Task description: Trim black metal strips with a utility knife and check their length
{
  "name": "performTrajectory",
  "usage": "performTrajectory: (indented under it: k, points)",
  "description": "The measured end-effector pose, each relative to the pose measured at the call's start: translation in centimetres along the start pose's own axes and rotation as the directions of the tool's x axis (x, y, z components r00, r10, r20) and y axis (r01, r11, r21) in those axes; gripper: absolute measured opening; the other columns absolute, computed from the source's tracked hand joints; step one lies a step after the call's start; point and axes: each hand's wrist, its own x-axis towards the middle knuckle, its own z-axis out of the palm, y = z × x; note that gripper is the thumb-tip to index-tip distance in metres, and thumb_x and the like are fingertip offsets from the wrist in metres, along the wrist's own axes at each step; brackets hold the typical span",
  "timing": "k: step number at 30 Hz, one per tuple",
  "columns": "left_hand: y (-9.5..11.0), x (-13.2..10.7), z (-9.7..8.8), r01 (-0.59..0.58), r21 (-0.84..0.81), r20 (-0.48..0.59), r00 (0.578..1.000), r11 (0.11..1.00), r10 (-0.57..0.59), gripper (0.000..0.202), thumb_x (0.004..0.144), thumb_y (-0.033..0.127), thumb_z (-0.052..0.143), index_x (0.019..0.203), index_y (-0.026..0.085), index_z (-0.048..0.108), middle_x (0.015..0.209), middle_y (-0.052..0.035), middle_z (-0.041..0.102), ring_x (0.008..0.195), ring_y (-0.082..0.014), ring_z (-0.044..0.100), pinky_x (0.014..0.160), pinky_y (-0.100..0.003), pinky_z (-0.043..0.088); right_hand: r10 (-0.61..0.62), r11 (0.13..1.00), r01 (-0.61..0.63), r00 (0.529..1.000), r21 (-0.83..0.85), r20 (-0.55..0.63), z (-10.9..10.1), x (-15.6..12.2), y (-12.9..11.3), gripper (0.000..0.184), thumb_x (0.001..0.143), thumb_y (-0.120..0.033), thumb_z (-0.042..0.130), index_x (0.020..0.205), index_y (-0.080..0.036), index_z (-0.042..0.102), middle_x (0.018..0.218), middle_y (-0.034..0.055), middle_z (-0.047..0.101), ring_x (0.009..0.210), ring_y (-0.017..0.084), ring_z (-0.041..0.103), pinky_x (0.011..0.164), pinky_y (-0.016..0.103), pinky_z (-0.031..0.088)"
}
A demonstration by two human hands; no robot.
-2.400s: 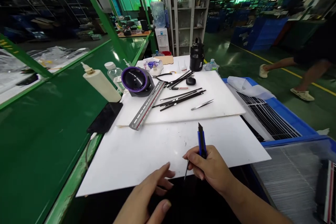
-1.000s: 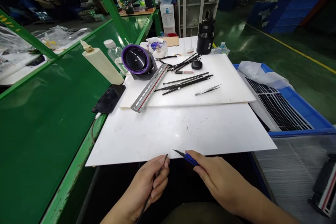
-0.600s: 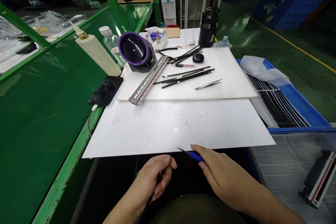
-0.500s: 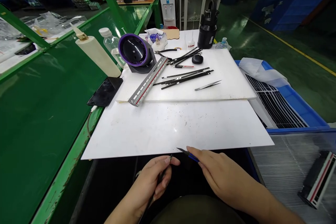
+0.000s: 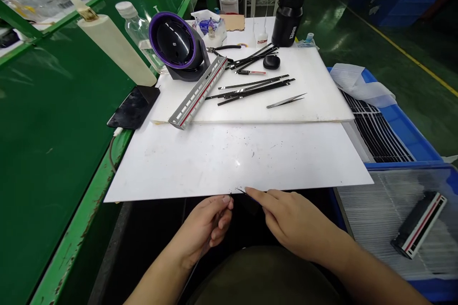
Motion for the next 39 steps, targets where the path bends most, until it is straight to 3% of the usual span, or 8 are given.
performTrajectory:
  k: [9, 16, 31, 39]
  points:
    - [0.2, -0.3, 0.4, 0.002, 0.086, -0.058, 0.998, 0.996, 0.003, 0.03, 0.088, 0.046, 0.057, 0.075, 0.02, 0.052, 0.048, 0.0094, 0.035, 0.038, -0.0048, 0.022, 0.034, -0.015, 0.018, -0.031, 0.999, 0.031, 0.999, -0.023, 0.009, 0.5, 1.2, -0.3, 0.055, 0.096, -0.018, 0.041, 0.149, -0.031, 0.043, 0.091, 0.0051, 0.07, 0.076, 0.02, 0.065, 0.068, 0.031, 0.045]
    - [0.1, -0.4, 0.6, -0.005, 0.066, -0.052, 0.999, 0.998, 0.008, 0.031, 0.088, 0.047, 0.059, 0.076, 0.02, 0.053, 0.048, 0.0088, 0.037, 0.039, -0.0046, 0.023, 0.035, -0.015, 0.017, -0.058, 0.998, 0.057, 0.997, 0.031, 0.04, 0.0, 1.6, -0.2, 0.056, 0.094, -0.016, 0.041, 0.149, -0.028, 0.044, 0.094, 0.006, 0.072, 0.082, 0.02, 0.066, 0.075, 0.03, 0.045]
    - [0.1, -0.4, 0.8, -0.017, 0.09, -0.082, 0.996, 0.996, 0.024, 0.032, 0.089, 0.046, 0.058, 0.074, 0.019, 0.052, 0.048, 0.0091, 0.036, 0.039, -0.0048, 0.023, 0.035, -0.017, 0.016, -0.066, 0.995, 0.06, 0.995, 0.086, 0.074, -0.3, 1.8, 0.0, 0.057, 0.095, -0.015, 0.038, 0.151, -0.028, 0.041, 0.096, 0.0048, 0.071, 0.084, 0.02, 0.066, 0.077, 0.031, 0.047]
    - [-0.2, -0.3, 0.9, -0.024, 0.076, -0.078, 0.996, 0.997, 0.03, 0.034, 0.09, 0.047, 0.057, 0.072, 0.019, 0.05, 0.048, 0.0092, 0.035, 0.039, -0.0044, 0.02, 0.035, -0.016, 0.016, -0.069, 0.997, 0.068, 0.994, 0.022, 0.087, -0.1, 2.0, -0.1, 0.058, 0.095, -0.015, 0.039, 0.151, -0.028, 0.04, 0.092, 0.0046, 0.071, 0.08, 0.021, 0.065, 0.071, 0.032, 0.044]
